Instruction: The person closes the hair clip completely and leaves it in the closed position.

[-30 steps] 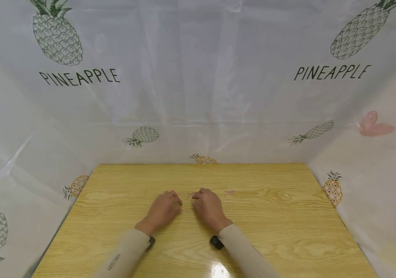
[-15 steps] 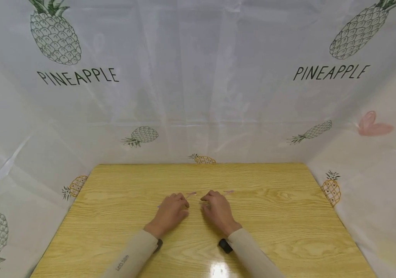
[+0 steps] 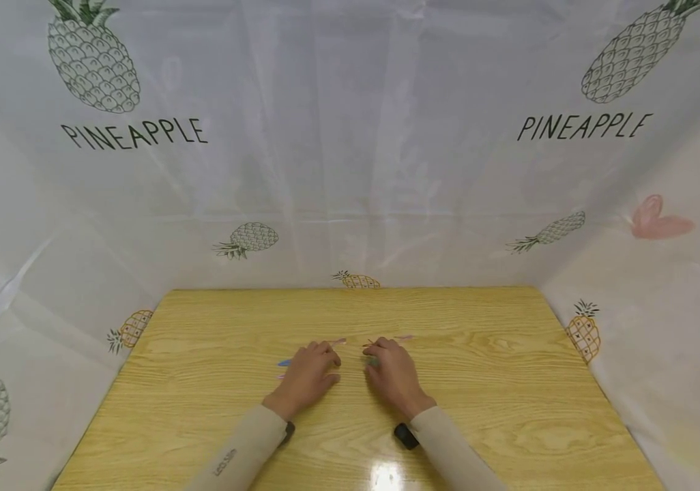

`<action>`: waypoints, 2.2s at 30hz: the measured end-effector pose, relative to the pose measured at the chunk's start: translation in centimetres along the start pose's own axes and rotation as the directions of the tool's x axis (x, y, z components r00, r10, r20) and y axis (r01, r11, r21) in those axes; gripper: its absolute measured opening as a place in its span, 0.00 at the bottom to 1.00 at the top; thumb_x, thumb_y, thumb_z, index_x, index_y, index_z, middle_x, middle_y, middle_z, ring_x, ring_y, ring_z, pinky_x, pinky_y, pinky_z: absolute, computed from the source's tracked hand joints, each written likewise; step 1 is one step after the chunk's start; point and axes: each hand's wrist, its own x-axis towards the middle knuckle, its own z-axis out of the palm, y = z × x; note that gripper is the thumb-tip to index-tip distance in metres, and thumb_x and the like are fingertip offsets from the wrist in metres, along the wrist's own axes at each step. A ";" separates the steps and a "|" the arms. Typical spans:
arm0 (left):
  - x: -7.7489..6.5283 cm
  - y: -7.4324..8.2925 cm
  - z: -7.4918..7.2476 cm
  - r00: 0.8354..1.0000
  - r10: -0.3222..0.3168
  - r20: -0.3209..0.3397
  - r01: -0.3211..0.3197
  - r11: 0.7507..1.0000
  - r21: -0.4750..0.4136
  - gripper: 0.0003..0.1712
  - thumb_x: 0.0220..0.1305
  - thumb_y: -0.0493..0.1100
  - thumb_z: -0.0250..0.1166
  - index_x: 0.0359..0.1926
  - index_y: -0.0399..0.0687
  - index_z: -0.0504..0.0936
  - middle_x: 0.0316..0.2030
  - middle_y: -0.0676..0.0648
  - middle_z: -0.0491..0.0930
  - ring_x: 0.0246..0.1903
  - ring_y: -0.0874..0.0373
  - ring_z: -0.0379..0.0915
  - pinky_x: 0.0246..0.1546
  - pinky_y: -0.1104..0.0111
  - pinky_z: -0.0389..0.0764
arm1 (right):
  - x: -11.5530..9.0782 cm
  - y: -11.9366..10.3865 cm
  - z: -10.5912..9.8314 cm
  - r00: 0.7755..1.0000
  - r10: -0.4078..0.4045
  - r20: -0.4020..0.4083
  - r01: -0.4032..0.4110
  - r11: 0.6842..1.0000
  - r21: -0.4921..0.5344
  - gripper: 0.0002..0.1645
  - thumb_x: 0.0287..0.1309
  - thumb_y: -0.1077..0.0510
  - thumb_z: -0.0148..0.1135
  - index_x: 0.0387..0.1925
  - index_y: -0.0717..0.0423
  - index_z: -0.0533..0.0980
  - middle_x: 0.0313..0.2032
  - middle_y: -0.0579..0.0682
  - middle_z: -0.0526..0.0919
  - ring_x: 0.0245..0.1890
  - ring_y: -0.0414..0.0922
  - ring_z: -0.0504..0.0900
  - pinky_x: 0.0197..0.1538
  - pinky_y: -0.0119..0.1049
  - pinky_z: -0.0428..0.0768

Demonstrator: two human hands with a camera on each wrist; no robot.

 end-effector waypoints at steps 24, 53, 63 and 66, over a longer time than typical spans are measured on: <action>2.0 2.2 2.4 0.998 -0.055 0.038 0.053 0.998 0.034 0.13 0.68 0.51 0.75 0.49 0.54 0.88 0.53 0.50 0.80 0.61 0.51 0.75 0.58 0.55 0.79 | -0.7 1.8 -0.7 0.991 0.120 0.061 -0.120 0.993 -0.008 0.14 0.49 0.69 0.82 0.39 0.60 0.88 0.38 0.51 0.84 0.37 0.49 0.86 0.42 0.48 0.85; 4.1 4.4 2.9 0.998 -0.063 0.016 0.061 0.989 0.136 0.03 0.68 0.48 0.75 0.38 0.58 0.91 0.39 0.55 0.79 0.45 0.57 0.77 0.53 0.61 0.79 | -0.1 1.6 -0.1 0.982 0.156 0.104 -0.158 0.987 0.010 0.08 0.57 0.67 0.79 0.30 0.53 0.87 0.31 0.44 0.79 0.30 0.42 0.81 0.36 0.42 0.85; 3.0 3.4 2.5 0.996 -0.049 -0.072 0.055 0.994 0.092 0.04 0.68 0.50 0.75 0.37 0.58 0.91 0.39 0.57 0.80 0.44 0.58 0.78 0.52 0.60 0.80 | -0.1 0.4 -0.5 0.988 0.131 0.082 -0.136 0.989 0.058 0.09 0.55 0.69 0.79 0.28 0.53 0.87 0.30 0.43 0.80 0.30 0.42 0.82 0.34 0.36 0.84; 2.5 3.0 2.2 0.993 -0.057 -0.101 0.065 0.995 0.076 0.04 0.68 0.50 0.75 0.38 0.58 0.90 0.39 0.57 0.80 0.43 0.58 0.77 0.49 0.61 0.80 | 0.0 -0.1 -0.6 0.989 0.123 0.080 -0.130 0.988 0.082 0.10 0.55 0.69 0.79 0.28 0.53 0.86 0.30 0.43 0.80 0.30 0.42 0.82 0.34 0.34 0.83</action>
